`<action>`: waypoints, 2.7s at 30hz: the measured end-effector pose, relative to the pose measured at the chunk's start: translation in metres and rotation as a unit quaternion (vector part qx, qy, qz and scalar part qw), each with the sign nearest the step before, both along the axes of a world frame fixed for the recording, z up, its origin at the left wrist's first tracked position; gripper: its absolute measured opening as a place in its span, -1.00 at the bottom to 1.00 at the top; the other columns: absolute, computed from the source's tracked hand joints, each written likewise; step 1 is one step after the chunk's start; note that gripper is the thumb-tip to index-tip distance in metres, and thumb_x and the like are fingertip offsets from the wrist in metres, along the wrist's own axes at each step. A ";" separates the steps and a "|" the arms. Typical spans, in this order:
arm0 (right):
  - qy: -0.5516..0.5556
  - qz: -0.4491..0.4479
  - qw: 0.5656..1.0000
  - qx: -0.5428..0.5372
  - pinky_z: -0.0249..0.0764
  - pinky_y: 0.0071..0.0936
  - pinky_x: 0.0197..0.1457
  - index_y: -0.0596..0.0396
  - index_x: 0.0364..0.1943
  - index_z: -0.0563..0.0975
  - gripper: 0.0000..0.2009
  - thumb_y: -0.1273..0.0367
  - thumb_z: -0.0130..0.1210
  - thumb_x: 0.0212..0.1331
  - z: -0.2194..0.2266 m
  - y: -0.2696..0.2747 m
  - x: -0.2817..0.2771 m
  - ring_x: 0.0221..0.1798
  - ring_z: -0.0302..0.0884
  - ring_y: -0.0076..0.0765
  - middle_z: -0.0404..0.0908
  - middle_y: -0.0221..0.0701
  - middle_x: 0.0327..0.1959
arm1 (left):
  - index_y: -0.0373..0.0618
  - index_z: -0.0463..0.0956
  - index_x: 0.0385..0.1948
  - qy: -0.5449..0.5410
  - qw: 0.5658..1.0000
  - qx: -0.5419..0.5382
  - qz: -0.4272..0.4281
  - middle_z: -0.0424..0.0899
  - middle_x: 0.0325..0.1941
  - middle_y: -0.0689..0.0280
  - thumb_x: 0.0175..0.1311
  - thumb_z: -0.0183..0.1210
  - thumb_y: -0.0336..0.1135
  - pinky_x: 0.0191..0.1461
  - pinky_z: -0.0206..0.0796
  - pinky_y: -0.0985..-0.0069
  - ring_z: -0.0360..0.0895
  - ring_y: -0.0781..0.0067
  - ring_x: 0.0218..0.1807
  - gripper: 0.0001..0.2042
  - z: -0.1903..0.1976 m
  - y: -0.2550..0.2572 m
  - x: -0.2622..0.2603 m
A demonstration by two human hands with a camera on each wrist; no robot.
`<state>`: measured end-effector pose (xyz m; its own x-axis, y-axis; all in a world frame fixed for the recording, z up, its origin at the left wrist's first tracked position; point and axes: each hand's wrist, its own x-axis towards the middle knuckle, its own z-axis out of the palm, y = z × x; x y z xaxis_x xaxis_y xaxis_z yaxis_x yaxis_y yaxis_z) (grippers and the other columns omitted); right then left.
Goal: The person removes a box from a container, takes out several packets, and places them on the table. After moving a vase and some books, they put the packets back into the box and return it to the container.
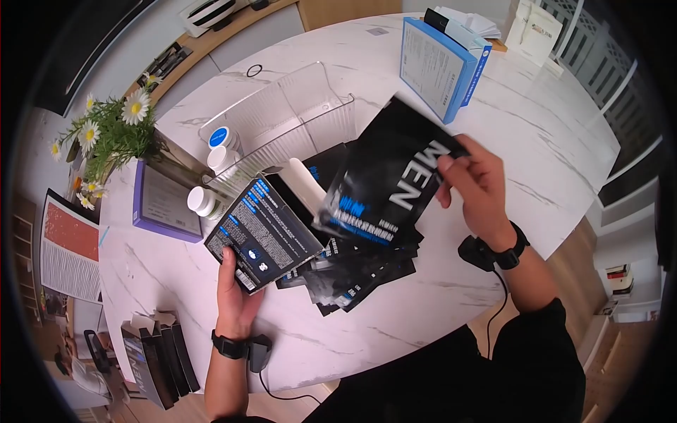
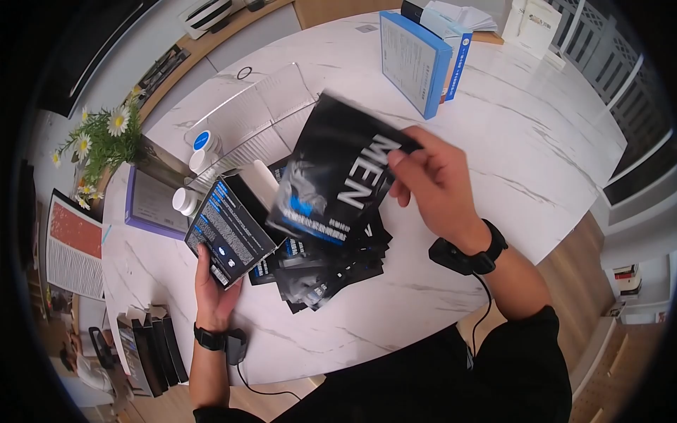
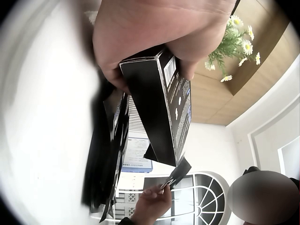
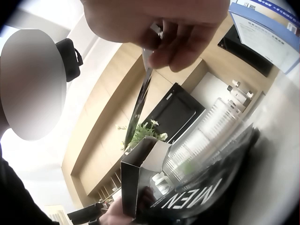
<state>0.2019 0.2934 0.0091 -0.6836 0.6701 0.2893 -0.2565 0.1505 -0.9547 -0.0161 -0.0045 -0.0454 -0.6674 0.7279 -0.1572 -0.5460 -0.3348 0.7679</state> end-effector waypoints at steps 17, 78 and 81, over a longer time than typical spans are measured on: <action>-0.060 0.072 0.994 0.065 0.38 -0.69 -0.48 0.35 -0.01 0.52 -0.76 0.42 0.02 0.40 -0.009 -0.013 -0.008 -0.54 0.56 -0.61 0.65 -0.40 -0.51 | -0.15 0.32 0.27 0.080 0.996 -0.048 -0.010 0.54 0.24 0.22 0.49 -0.02 -0.02 0.35 0.31 0.23 0.52 0.29 0.23 -0.52 -0.004 -0.004 0.001; 0.030 -0.120 0.991 0.043 0.14 -0.76 -0.73 0.19 -0.04 0.54 -0.79 0.39 0.14 0.34 0.014 -0.005 0.000 -0.66 0.34 -0.84 0.62 -0.54 -0.42 | -0.10 0.34 0.25 0.063 0.997 -0.023 0.042 0.56 0.21 0.24 0.49 -0.04 0.02 0.34 0.31 0.22 0.53 0.29 0.21 -0.53 -0.002 -0.006 -0.004; -0.016 -0.002 0.999 0.028 0.32 -0.76 -0.48 0.20 -0.07 0.59 -0.83 0.46 0.14 0.32 0.019 -0.006 0.003 -0.48 0.43 -0.78 0.64 -0.53 -0.38 | -0.20 0.24 0.29 0.075 0.995 -0.050 0.047 0.52 0.22 0.21 0.43 0.06 0.02 0.29 0.38 0.29 0.54 0.32 0.19 -0.43 -0.001 -0.004 -0.002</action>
